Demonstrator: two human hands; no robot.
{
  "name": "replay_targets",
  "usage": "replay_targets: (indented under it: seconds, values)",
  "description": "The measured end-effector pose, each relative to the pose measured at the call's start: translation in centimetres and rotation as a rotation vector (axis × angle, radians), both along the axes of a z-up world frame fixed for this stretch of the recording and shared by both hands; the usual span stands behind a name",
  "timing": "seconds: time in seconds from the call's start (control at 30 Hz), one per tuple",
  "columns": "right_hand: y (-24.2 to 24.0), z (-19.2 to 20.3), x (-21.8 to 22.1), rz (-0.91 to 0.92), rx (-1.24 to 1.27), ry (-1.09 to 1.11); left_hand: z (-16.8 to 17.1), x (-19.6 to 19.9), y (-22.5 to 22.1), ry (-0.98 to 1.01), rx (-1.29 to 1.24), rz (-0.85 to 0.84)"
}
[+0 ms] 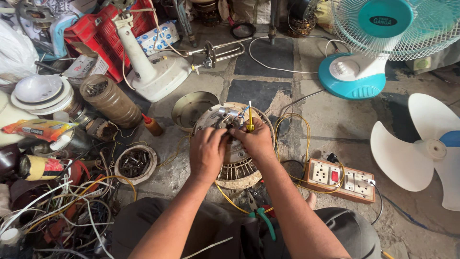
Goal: The person repairs a fan motor by stripping wires with pliers and tightening connections with a screwdriver. The person works on the motor stator placed on the floor, handling wires and tools to secure the electrical connections.
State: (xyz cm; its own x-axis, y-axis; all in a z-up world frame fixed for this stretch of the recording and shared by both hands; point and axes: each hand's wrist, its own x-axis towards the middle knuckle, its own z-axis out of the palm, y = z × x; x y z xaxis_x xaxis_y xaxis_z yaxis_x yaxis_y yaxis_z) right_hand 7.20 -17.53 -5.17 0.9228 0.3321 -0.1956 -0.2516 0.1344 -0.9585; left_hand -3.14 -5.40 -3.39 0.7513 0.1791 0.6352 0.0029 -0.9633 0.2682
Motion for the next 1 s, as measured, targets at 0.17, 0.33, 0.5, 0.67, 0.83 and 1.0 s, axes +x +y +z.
replay_targets:
  seconds: [0.17,0.33,0.5,0.67,0.83,1.0]
  values:
    - [0.6,-1.8,0.2,-0.059,0.020,-0.071,-0.1,-0.4,0.7,-0.109,-0.131,0.031]
    - [0.4,-0.9,0.3,-0.048,-0.066,-0.105,0.3,0.2,1.5,-0.073,-0.132,-0.042]
    - [0.3,0.2,0.2,-0.054,-0.087,-0.052,0.4,0.4,0.7,-0.045,-0.174,-0.025]
    - [0.1,0.2,0.4,-0.033,-0.033,-0.009,0.9,0.8,0.1,-0.060,-0.094,-0.043]
    - [0.0,0.5,0.9,0.002,-0.003,0.022,1.4,1.6,0.3,-0.062,-0.114,-0.033]
    - [-0.1,0.0,1.0,0.008,0.017,0.009,1.2,1.9,-0.5,-0.048,-0.326,-0.002]
